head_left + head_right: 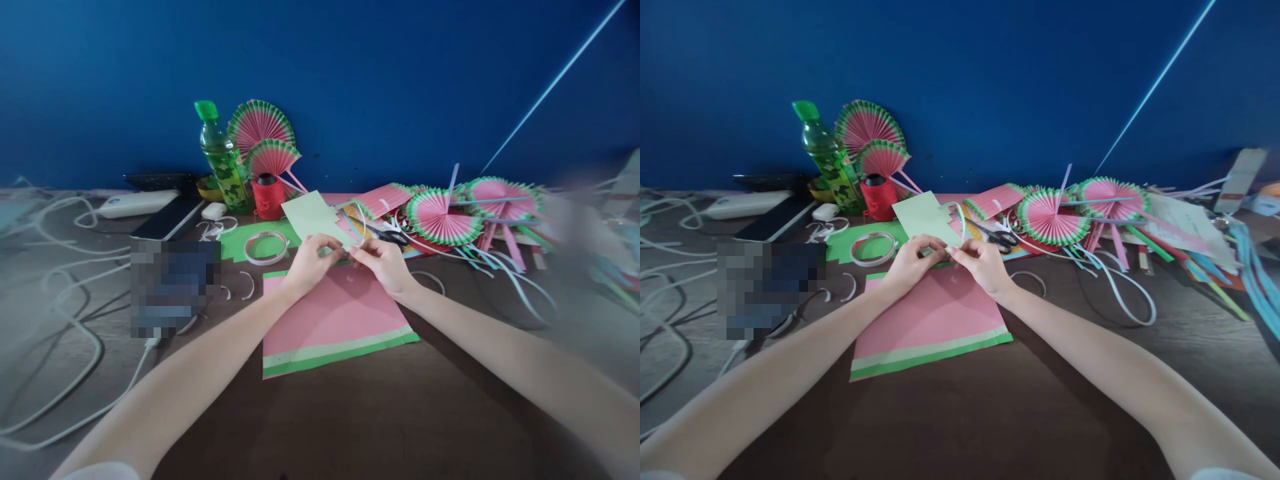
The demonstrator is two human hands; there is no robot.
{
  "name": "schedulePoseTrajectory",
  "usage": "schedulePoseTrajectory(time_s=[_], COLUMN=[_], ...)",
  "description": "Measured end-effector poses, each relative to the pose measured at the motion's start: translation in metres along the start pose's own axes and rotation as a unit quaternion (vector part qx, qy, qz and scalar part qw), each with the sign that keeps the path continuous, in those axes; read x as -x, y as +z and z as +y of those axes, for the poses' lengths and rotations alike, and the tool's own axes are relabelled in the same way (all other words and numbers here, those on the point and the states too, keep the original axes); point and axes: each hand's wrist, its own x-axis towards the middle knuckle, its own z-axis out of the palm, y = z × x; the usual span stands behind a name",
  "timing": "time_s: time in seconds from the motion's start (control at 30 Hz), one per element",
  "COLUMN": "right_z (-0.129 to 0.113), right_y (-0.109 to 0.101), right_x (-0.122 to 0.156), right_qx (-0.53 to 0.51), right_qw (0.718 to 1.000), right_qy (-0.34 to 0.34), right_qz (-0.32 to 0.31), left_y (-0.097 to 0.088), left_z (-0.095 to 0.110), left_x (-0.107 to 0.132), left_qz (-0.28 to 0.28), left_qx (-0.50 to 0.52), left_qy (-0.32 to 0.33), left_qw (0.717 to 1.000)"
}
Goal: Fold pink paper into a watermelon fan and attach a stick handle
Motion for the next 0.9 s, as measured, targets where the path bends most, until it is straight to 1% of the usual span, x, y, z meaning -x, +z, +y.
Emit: schedulePoseTrajectory(time_s=[0.3,0.67,0.9], right_z=[0.0021,-0.0008,-0.0007], right_y=[-0.001,-0.0006,-0.0003], right_x=[-0.0007,0.0002,0.0002], right_qx=[0.006,0.018,0.006], right_qw=[1.0,0.999,1.0], right_qy=[0.006,-0.003,-0.002], right_qz=[-0.02,-0.031,-0.025], left_y=[-0.0005,0.0,0.0007], left_z=[0.0012,0.0059,0.0055], left_x=[0.0004,0.002,0.0022], left_qz=[0.009,0.01,0.011], left_qx=[-0.012,-0.033,-0.038], left_qy=[-0.006,-0.012,-0.017], left_qw=[1.0,0.999,0.999])
